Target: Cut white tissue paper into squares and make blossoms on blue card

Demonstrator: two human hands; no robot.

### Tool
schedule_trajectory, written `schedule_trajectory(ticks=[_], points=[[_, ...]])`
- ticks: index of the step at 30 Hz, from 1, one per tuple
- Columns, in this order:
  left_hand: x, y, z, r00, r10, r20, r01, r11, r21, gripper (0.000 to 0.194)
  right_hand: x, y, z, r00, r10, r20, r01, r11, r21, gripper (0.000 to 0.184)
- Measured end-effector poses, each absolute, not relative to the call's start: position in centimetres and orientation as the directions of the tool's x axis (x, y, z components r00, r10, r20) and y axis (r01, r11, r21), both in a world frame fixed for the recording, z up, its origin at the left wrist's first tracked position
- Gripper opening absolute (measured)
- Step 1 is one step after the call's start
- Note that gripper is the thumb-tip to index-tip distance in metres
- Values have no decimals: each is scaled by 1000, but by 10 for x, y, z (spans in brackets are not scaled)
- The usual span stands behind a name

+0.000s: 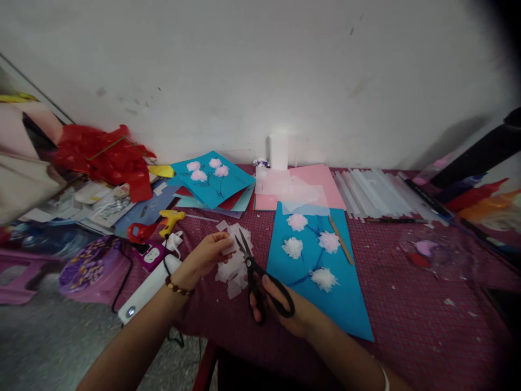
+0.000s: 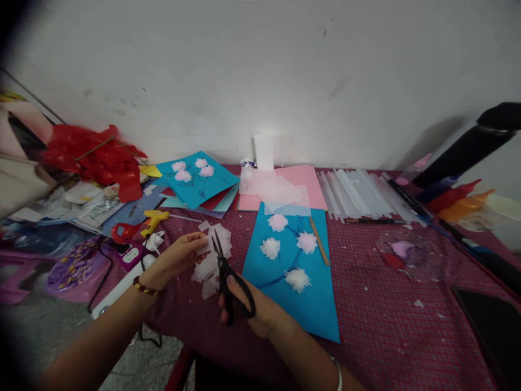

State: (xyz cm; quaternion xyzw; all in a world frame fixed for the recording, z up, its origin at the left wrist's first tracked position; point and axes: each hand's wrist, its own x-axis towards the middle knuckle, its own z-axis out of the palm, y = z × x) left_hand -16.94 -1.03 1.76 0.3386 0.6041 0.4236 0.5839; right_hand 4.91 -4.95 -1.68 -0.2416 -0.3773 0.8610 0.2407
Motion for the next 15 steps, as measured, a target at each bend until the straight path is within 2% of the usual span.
schedule_trajectory(ticks=[5,8,10,12,13,15], points=[[-179,-7,21,-185,934,-304,9,311,950,25,55,-43,-25,-850,476,-225,-307,-796,-522,55],[-181,-6,28,-274,958,-82,237,150,960,28,58,-39,-25,-879,431,-205,-310,-842,-442,52],[-178,-12,40,-288,953,94,419,37,907,14,59,-39,-25,-895,408,-181,-307,-857,-414,49],[-173,-26,58,-294,933,207,507,-31,861,15,58,-39,-25,-908,383,-170,-286,-863,-416,49],[-171,-37,69,-320,916,242,509,-49,859,18,57,-40,-25,-914,369,-171,-269,-864,-425,50],[-169,-64,91,-426,879,216,390,-38,920,7,56,-40,-25,-924,341,-171,-234,-860,-453,55]])
